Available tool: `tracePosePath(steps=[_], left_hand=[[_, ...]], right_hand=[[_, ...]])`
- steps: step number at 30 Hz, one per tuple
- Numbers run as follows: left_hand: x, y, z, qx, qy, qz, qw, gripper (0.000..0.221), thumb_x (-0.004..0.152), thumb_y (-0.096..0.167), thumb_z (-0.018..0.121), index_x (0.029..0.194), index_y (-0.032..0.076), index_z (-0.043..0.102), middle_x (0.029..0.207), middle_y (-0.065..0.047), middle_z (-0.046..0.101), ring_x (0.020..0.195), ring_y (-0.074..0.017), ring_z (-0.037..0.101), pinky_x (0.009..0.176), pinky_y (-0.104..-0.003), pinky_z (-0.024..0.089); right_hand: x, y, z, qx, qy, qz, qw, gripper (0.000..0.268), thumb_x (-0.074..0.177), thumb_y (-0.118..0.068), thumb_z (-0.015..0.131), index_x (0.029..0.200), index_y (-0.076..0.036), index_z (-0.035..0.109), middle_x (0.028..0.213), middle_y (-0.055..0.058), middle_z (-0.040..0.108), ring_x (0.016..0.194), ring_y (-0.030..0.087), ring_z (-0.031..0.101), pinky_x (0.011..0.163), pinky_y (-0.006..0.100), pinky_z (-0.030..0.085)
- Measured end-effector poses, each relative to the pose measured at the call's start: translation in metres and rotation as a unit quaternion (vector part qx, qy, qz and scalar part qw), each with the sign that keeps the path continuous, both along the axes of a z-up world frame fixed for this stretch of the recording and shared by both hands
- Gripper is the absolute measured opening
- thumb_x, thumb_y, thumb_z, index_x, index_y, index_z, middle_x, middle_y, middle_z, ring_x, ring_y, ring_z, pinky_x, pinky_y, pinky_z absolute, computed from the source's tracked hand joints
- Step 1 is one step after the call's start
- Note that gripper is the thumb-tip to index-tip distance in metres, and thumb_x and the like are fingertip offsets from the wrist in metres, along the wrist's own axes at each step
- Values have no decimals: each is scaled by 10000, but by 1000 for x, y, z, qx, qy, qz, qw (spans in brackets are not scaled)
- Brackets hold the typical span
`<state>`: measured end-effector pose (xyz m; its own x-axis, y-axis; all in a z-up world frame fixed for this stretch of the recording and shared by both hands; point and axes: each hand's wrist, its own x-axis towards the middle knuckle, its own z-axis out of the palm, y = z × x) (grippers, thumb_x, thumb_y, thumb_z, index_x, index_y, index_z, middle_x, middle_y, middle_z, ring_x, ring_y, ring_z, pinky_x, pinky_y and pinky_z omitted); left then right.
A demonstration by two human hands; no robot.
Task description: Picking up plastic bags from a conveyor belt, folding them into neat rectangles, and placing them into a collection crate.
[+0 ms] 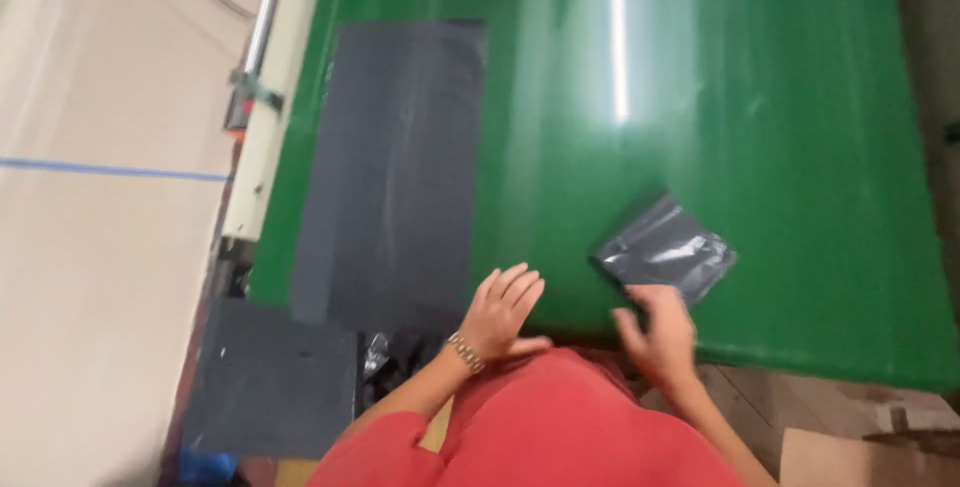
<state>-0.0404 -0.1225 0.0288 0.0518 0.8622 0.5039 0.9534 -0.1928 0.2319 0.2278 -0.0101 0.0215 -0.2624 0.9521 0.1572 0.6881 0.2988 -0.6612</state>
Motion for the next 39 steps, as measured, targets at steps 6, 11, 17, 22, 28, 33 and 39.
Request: tracePosePath(steps=[6,11,17,22,28,33,39], left_hand=[[-96,-97,-13,-108,199,53,973,765,829,284,666,1510,139,350,1599,-109,332,1493,-316,279,1128,-590,292],[-176,-136,10,-245,240,119,932,1240,464,337,941,1515,135,314,1586,-116,306,1478,-301,272,1140,-553,337],[-279,-153,13,-224,38,114,967,645,472,44,662,1106,163,677,1220,-33,660,1174,-231,598,791,-391,549],[-357,-56,55,-162,-178,124,963,204,791,125,702,980,186,753,1029,-10,774,1001,-200,723,904,-332,546],[-444,122,45,-74,-308,181,931,179,857,272,781,1020,203,753,979,-29,766,986,-229,719,856,-353,578],[-486,253,-9,-75,-266,221,935,205,879,368,736,1034,234,742,936,-42,761,934,-266,729,816,-392,594],[-492,289,-27,-173,-175,222,943,200,942,389,627,1062,236,676,1016,-29,749,963,-273,725,837,-420,590]], right_hand=[[-150,-32,41,207,-19,503,839,766,679,-208,838,1370,-47,548,1351,191,576,1322,365,504,1143,476,377],[-217,-55,27,229,-144,584,765,958,653,-399,846,1437,-25,443,1437,239,474,1424,392,363,1207,509,239],[-250,-46,43,271,-34,546,792,164,953,-144,493,1052,-54,587,998,138,611,960,325,583,756,406,431],[-277,21,20,43,59,452,889,279,737,-119,592,1007,-145,655,903,71,652,885,320,609,784,430,451],[-364,163,34,-86,174,155,969,374,697,60,587,1038,-45,701,902,194,708,935,364,686,863,476,512],[-420,268,14,-77,109,50,990,313,875,-277,730,1113,-76,701,938,198,729,945,389,702,798,509,538],[-435,314,1,-71,-50,6,996,402,862,-408,728,979,-28,668,897,219,700,937,436,670,808,534,523]])
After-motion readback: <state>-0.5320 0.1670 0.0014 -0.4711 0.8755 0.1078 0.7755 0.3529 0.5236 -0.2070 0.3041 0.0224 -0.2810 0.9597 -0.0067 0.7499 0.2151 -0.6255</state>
